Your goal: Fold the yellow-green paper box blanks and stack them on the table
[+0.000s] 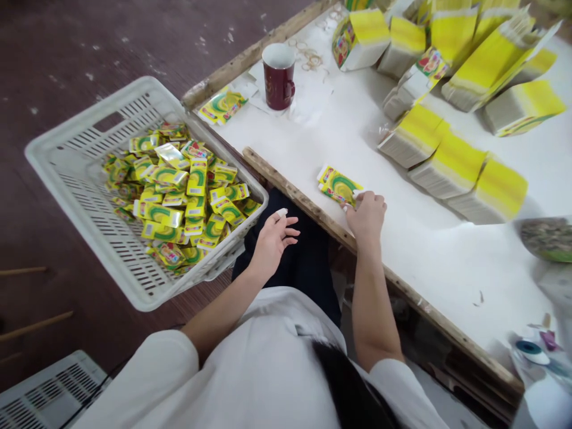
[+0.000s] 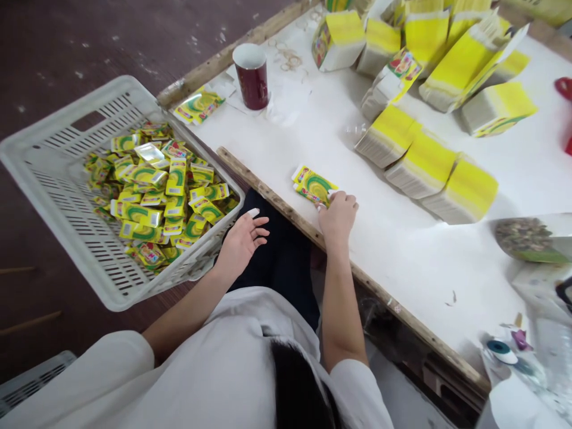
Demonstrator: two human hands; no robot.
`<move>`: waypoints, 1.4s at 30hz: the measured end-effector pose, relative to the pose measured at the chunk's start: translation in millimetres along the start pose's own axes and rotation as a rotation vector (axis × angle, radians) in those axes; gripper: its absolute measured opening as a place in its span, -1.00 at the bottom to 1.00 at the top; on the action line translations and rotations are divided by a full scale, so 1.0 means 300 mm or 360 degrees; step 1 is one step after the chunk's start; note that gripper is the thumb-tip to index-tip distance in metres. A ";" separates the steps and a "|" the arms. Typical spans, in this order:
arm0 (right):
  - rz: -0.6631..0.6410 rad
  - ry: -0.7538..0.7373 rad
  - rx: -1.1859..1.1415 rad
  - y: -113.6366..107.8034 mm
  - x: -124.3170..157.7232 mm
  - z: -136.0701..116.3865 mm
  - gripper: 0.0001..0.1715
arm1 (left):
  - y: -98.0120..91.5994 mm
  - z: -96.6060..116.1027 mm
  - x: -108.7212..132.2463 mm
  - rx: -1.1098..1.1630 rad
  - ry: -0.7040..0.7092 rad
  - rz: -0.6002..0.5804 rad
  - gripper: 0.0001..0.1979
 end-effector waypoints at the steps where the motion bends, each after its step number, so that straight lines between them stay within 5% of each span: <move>1: -0.0009 -0.0017 -0.0003 0.007 0.004 -0.002 -0.79 | 0.003 -0.001 0.001 -0.0028 0.0020 -0.0022 -0.56; 13: 0.0061 0.0085 -0.0121 -0.023 0.007 -0.007 -0.62 | 0.010 -0.041 0.029 -0.0276 0.0044 -0.0290 -0.57; 19: 0.0095 0.0085 -0.0716 -0.102 0.095 -0.089 -0.67 | 0.014 -0.020 0.021 -0.0287 0.0253 -0.0380 -0.40; 21: -0.0079 -0.0091 -0.0982 -0.129 0.156 -0.147 -0.68 | 0.034 0.000 0.015 -0.0207 0.0470 -0.0412 -0.25; 25: -0.0816 -0.0352 -0.1266 -0.135 0.303 -0.274 -0.75 | 0.089 0.047 0.015 -0.0090 0.0702 -0.0399 -0.22; 28: -0.0975 -0.0299 -0.1646 -0.130 0.388 -0.333 -0.73 | 0.121 0.088 0.022 -0.0085 0.0731 -0.0278 -0.30; 34: -0.0937 -0.0282 -0.1654 -0.093 0.433 -0.361 -0.62 | 0.099 0.078 -0.002 -0.0035 0.0769 -0.0042 -0.25; 38: -0.0705 -0.0190 -0.1473 -0.079 0.392 -0.298 -0.65 | 0.050 0.038 -0.024 -0.0173 0.0857 -0.0113 -0.22; 42: -0.0498 -0.0175 -0.1507 -0.112 0.355 -0.235 -0.85 | 0.017 0.036 -0.018 -0.0307 0.0811 -0.0197 -0.52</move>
Point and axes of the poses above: each hand's wrist, its own x-axis away from the middle knuckle, its own y-axis out of the palm, z = x × y, the point moved 3 cm from there along -x, towards the middle knuckle, and after that the axes turned 2 degrees about -x, right-handed, at the moved point
